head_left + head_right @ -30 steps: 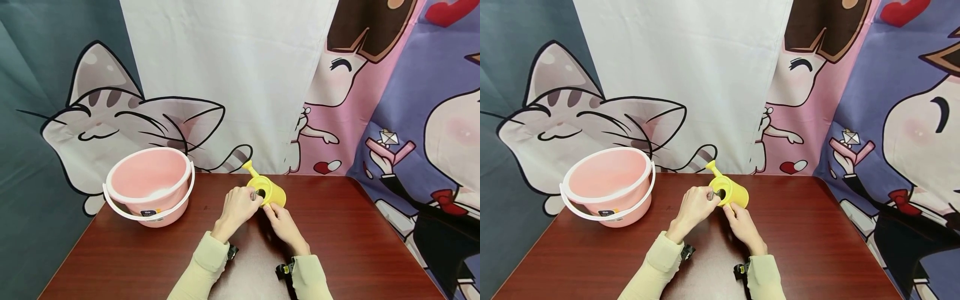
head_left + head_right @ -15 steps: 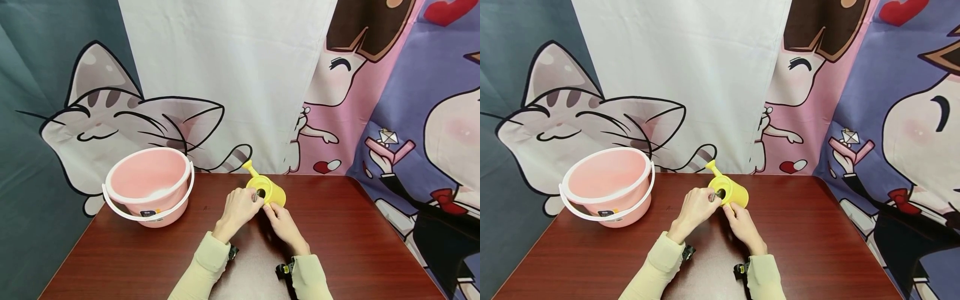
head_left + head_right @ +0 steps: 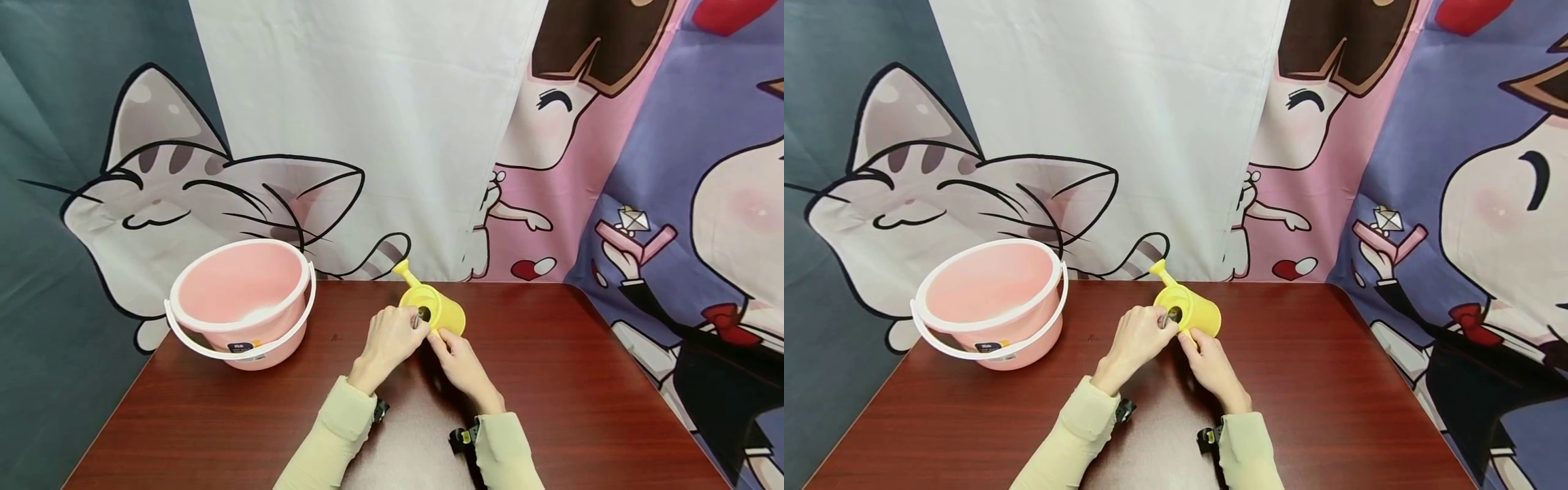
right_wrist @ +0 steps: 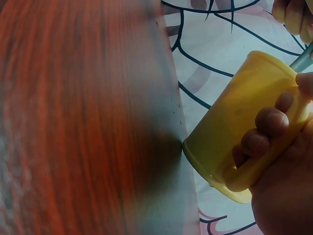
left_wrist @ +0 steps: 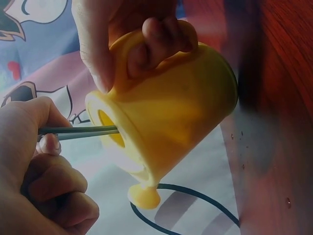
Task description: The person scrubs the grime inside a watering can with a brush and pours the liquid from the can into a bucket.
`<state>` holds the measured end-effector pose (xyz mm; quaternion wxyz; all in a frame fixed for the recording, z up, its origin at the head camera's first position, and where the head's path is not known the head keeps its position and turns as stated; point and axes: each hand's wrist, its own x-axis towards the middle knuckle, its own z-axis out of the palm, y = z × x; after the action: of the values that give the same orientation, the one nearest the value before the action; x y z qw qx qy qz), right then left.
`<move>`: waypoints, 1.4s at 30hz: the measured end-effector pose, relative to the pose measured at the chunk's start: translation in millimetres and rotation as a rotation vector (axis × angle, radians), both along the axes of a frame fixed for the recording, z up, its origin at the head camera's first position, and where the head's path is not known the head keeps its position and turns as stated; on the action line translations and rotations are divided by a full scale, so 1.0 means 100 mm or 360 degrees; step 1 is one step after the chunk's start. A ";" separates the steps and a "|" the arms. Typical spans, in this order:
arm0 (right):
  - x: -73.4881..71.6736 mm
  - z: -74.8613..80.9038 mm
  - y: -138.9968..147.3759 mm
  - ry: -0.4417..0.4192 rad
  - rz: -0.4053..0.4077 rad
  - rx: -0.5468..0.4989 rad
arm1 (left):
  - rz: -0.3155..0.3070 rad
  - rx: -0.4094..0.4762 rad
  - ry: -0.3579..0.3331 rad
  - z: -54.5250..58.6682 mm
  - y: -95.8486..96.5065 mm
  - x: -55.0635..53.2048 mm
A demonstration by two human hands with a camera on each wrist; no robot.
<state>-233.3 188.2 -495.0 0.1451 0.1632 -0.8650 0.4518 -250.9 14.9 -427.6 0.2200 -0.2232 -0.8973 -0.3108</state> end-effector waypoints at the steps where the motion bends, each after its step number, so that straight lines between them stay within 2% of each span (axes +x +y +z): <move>1: 0.00 0.00 -0.01 -0.0001 0.0001 0.0004 | 0.0006 -0.0004 0.0000 0.00 0.00 0.00; 15: 0.03 0.06 -0.02 -0.0020 0.0010 0.0027 | 0.0048 -0.0006 -0.0076 -0.08 0.01 -0.06; 24: 0.03 0.05 -0.01 -0.0022 -0.0001 0.0032 | 0.0062 -0.0044 -0.0057 -0.09 0.01 -0.06; 33: 0.02 0.02 -0.01 -0.0029 0.0008 0.0002 | 0.0064 -0.0035 -0.0084 -0.01 0.00 -0.01; 42: 0.02 0.01 0.01 -0.0066 -0.0020 -0.0021 | 0.0077 -0.0031 -0.0037 0.08 -0.01 0.05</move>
<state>-231.6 189.2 -493.9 0.1309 0.1473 -0.8659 0.4598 -245.6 14.4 -419.5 0.2149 -0.1999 -0.9080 -0.2991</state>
